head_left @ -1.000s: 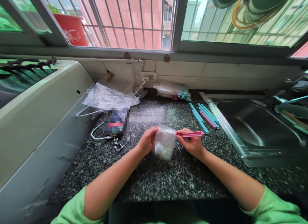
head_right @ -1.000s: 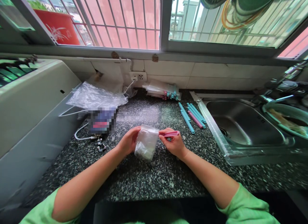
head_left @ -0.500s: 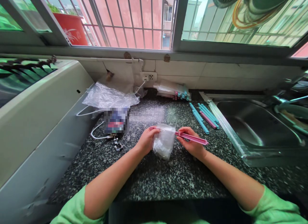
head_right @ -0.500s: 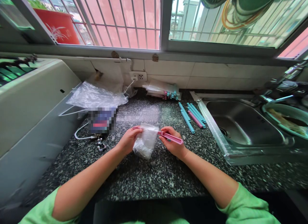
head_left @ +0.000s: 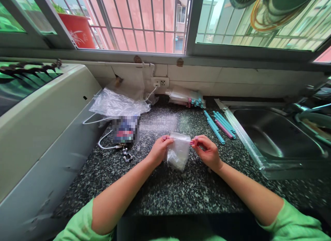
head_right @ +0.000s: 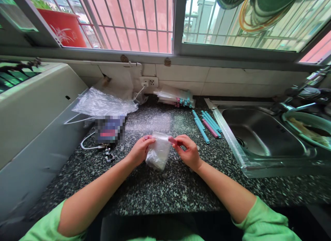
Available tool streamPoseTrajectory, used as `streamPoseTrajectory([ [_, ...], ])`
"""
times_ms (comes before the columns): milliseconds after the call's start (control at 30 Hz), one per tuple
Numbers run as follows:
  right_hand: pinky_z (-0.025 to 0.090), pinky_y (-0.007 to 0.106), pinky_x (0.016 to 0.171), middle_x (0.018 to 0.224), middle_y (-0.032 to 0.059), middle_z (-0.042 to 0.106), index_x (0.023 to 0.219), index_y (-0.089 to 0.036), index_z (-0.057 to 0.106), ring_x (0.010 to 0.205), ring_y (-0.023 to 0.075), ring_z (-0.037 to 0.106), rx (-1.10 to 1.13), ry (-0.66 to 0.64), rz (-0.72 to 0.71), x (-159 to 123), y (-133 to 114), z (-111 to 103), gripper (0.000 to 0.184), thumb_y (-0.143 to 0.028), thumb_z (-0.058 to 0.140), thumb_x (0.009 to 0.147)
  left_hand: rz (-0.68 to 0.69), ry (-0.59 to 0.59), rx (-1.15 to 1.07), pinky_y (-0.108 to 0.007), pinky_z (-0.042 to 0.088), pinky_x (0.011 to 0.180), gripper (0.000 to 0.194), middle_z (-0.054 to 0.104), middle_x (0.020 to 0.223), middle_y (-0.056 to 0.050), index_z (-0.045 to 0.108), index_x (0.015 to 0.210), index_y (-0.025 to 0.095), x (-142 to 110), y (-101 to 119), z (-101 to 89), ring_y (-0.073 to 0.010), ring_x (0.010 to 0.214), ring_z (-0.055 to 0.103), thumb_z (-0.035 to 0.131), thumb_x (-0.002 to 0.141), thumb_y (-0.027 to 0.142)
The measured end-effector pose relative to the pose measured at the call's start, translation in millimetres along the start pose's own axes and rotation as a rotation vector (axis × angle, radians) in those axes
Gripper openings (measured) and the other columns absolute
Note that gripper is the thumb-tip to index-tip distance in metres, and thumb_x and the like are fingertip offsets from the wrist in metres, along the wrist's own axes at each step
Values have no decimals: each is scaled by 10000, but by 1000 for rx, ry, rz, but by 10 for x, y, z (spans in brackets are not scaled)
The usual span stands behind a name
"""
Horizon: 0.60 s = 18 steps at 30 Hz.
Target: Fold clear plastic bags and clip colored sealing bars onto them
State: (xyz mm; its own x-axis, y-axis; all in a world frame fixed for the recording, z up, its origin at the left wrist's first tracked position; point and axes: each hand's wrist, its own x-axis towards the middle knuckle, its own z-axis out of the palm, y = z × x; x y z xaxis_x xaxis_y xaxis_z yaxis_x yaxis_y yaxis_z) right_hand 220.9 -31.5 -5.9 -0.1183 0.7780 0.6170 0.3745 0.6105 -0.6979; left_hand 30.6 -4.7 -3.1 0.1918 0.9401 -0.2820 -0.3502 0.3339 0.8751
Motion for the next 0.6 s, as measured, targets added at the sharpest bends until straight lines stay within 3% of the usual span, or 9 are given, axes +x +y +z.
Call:
streamPoseTrajectory([
  [267, 528, 242, 613, 760, -10, 623, 990, -232, 561, 632, 105, 592, 45, 72, 69, -59, 44, 41, 222, -255, 624, 778, 62, -18, 62, -216, 298, 532, 265, 488, 557, 43, 529, 627, 148, 10, -43, -25, -80, 524, 410, 694, 539, 335],
  [600, 492, 236, 564, 718, -4, 588, 889, -215, 607, 590, 99, 533, -98, 0, -33, -30, -6, -8, 96, -215, 597, 793, 62, -32, 73, -218, 321, 544, 306, 516, 600, 23, 537, 656, 145, 6, -42, -42, -94, 548, 431, 698, 543, 379],
])
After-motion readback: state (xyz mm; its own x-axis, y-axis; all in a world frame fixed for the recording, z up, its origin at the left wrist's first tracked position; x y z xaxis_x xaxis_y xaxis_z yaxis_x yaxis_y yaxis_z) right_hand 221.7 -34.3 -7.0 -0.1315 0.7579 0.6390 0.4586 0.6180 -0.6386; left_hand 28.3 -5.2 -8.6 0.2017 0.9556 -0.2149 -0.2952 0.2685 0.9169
